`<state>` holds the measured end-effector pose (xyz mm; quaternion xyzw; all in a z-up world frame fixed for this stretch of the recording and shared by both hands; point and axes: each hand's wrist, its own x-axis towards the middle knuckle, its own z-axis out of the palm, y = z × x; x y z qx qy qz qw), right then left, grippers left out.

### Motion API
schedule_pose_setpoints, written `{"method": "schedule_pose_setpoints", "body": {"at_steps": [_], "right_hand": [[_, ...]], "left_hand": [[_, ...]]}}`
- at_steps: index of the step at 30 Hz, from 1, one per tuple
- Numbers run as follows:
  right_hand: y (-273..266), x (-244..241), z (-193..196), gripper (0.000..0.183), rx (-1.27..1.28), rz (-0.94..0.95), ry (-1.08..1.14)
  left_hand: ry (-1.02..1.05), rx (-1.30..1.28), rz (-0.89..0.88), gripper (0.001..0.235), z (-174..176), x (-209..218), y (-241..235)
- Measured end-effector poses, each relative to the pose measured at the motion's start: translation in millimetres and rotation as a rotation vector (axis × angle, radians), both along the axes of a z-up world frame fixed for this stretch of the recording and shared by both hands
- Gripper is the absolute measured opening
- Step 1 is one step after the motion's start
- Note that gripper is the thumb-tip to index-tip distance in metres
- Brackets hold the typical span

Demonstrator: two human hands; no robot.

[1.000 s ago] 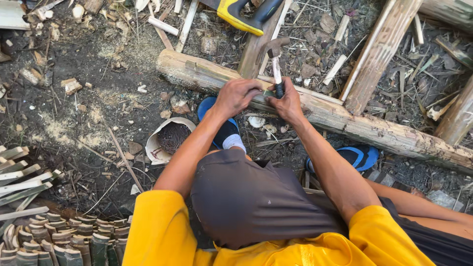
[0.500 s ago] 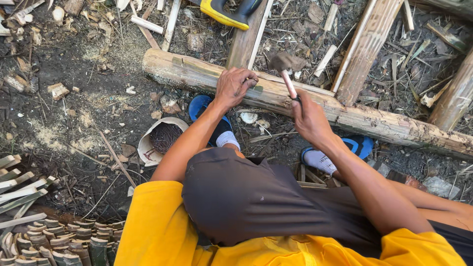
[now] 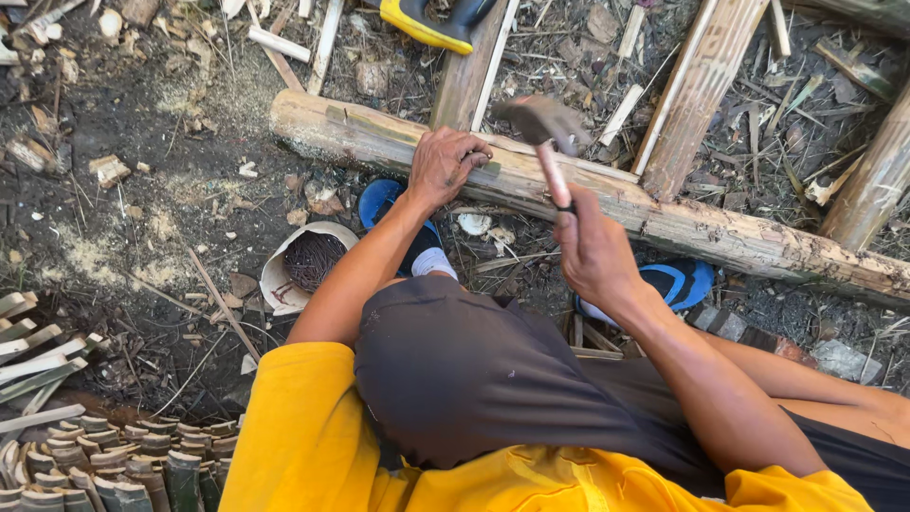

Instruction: The person is assembling a bamboo structure by cutting thin bamboo strips with a hand saw and nailing them to a larger bamboo frame. They repeatedly measure, cut, and hammer the strips into place to form a grid-like pattern.

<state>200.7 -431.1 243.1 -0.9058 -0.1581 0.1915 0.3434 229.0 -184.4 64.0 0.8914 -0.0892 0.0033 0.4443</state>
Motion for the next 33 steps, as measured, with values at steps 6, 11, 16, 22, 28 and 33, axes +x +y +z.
{"method": "schedule_pose_setpoints", "body": {"at_steps": [6,11,16,22,28,33], "right_hand": [[19.4,3.1,-20.8,0.022,-0.285,-0.039,0.408],[3.2,-2.5,-7.0,0.028,0.014,-0.024,0.031],[3.4,-23.8,-42.9,0.025,0.038,-0.148,0.082],[23.1,15.4,-93.6,0.032,-0.187,-0.122,0.092],[102.2,48.5,-116.1,0.046,-0.108,-0.012,-0.011],[136.1,65.6,-122.3,0.038,-0.362,0.189,-0.014]], "left_hand": [[-0.004,0.024,0.002,0.011,-0.3,0.1,-0.4],[-0.007,0.039,-0.001,0.012,-4.0,0.1,-2.0],[-0.011,0.042,-0.001,0.011,-9.5,-1.7,-0.6],[0.073,-0.243,0.113,0.019,-8.4,5.4,6.9],[-0.009,-0.505,0.643,0.021,6.9,-30.0,34.4],[0.259,-0.244,0.655,0.017,9.3,-140.6,128.4]]}}
